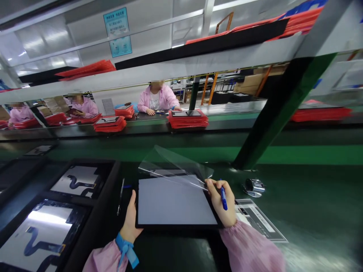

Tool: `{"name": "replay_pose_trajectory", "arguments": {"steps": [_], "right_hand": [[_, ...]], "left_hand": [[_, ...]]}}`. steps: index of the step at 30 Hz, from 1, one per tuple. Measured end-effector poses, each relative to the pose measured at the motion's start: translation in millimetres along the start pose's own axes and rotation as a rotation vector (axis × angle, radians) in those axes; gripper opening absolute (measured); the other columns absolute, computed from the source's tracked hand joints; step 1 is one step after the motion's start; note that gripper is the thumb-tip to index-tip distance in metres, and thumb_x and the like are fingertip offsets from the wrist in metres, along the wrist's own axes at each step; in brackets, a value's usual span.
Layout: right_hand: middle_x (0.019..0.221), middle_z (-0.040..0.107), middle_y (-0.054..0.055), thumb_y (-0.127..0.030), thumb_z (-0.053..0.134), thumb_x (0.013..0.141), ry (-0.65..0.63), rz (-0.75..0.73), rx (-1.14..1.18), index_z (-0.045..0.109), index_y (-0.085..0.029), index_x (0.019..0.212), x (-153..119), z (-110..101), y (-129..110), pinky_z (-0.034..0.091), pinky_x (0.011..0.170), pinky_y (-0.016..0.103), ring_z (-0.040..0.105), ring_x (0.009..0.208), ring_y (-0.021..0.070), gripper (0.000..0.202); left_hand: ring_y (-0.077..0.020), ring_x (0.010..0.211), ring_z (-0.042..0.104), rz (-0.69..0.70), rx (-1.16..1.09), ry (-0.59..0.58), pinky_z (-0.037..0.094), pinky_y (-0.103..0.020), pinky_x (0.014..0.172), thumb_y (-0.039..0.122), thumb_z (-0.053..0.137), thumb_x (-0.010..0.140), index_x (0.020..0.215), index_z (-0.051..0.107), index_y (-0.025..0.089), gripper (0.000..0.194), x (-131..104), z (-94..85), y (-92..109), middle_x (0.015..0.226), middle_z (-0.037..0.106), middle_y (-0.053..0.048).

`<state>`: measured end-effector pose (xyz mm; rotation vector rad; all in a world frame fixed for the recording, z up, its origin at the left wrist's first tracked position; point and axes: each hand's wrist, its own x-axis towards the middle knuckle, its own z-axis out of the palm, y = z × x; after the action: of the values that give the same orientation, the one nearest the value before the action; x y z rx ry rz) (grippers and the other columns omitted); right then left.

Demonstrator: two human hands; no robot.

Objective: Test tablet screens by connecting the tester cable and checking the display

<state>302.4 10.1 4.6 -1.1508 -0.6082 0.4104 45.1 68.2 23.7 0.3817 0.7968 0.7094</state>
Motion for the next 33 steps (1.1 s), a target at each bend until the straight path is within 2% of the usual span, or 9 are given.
{"name": "replay_pose_trajectory", "arguments": {"steps": [5,11,13,16,21,24,27,30,33], "right_hand": [[0.075,0.061,-0.002,-0.052,0.078,0.071,-0.075,0.016,0.058,0.033,-0.023,0.069,-1,-1,-3,0.035,0.047,0.022,0.044,0.052,0.0092,0.054],[0.077,0.062,0.002,-0.056,0.077,0.069,-0.213,0.052,0.158,0.043,-0.023,0.068,-1,-3,-12,0.05,0.061,0.031,0.059,0.071,0.0192,0.047],[0.076,0.062,0.002,-0.058,0.076,0.069,-0.206,0.058,0.186,0.046,-0.023,0.068,-2,-3,-12,0.052,0.062,0.032,0.061,0.074,0.0205,0.046],[0.078,0.064,0.002,-0.056,0.078,0.068,-0.175,0.07,0.212,0.046,-0.023,0.067,-1,-3,-9,0.052,0.062,0.031,0.061,0.074,0.0194,0.046],[0.082,0.067,0.005,-0.053,0.079,0.068,-0.151,0.03,0.17,0.043,-0.022,0.066,1,-4,-4,0.051,0.059,0.029,0.062,0.072,0.0194,0.047],[0.078,0.066,0.004,-0.05,0.075,0.073,-0.102,-0.147,0.011,0.049,-0.023,0.073,-1,-6,-5,0.052,0.062,0.032,0.063,0.071,0.0207,0.037],[0.075,0.065,0.003,-0.036,0.072,0.079,-0.021,-0.551,-0.387,0.06,-0.024,0.081,-7,-6,-7,0.054,0.068,0.037,0.063,0.069,0.0222,0.017],[0.087,0.07,0.006,-0.024,0.064,0.087,-0.131,-0.865,-0.661,0.064,-0.024,0.094,-17,2,-5,0.056,0.076,0.041,0.066,0.08,0.0249,0.007],[0.115,0.067,0.014,-0.023,0.052,0.095,-0.256,-0.946,-0.828,0.063,-0.021,0.107,-33,23,0,0.053,0.088,0.051,0.062,0.109,0.0325,0.017]], "left_hand": [[-0.0317,0.093,0.071,0.027,0.016,-0.001,0.054,-0.044,0.085,0.056,0.054,0.087,0.129,0.057,0.017,0.058,0,0.1,-1,0.1,0.075,-0.012],[-0.0343,0.103,0.068,0.061,-0.018,0.031,0.051,-0.048,0.092,0.05,0.057,0.088,0.132,0.053,0.011,0.059,3,-4.4,-4,0.107,0.073,-0.016],[-0.0353,0.102,0.067,0.091,0.001,0.061,0.051,-0.05,0.092,0.036,0.066,0.084,0.131,0.053,0.009,0.056,4,-9.2,-7,0.102,0.074,-0.016],[-0.0348,0.099,0.069,0.177,0.106,0.071,0.05,-0.049,0.093,0.016,0.076,0.071,0.126,0.057,0.013,0.059,4,-15.1,-10,0.093,0.076,-0.012],[-0.0361,0.096,0.069,0.249,0.208,-0.015,0.047,-0.052,0.096,0.013,0.085,0.059,0.125,0.058,0.015,0.072,-1,-15.0,-11,0.089,0.076,-0.01],[-0.0349,0.094,0.069,0.256,0.226,0.002,0.046,-0.052,0.096,0.015,0.085,0.058,0.124,0.059,0.018,0.07,-1,-14.9,-12,0.087,0.076,-0.007],[-0.0338,0.091,0.07,0.258,0.232,0.043,0.046,-0.053,0.097,0.021,0.084,0.062,0.121,0.06,0.018,0.064,3,-17.1,-15,0.082,0.075,-0.004],[-0.0353,0.097,0.068,0.237,0.176,0.071,0.048,-0.053,0.095,0.027,0.08,0.068,0.119,0.061,0.016,0.055,7,-19.7,-17,0.086,0.075,-0.009],[-0.0385,0.112,0.062,0.223,0.074,0.045,0.05,-0.055,0.091,0.03,0.08,0.068,0.122,0.059,0.022,0.058,9,-22.1,-18,0.106,0.073,-0.012]]}}
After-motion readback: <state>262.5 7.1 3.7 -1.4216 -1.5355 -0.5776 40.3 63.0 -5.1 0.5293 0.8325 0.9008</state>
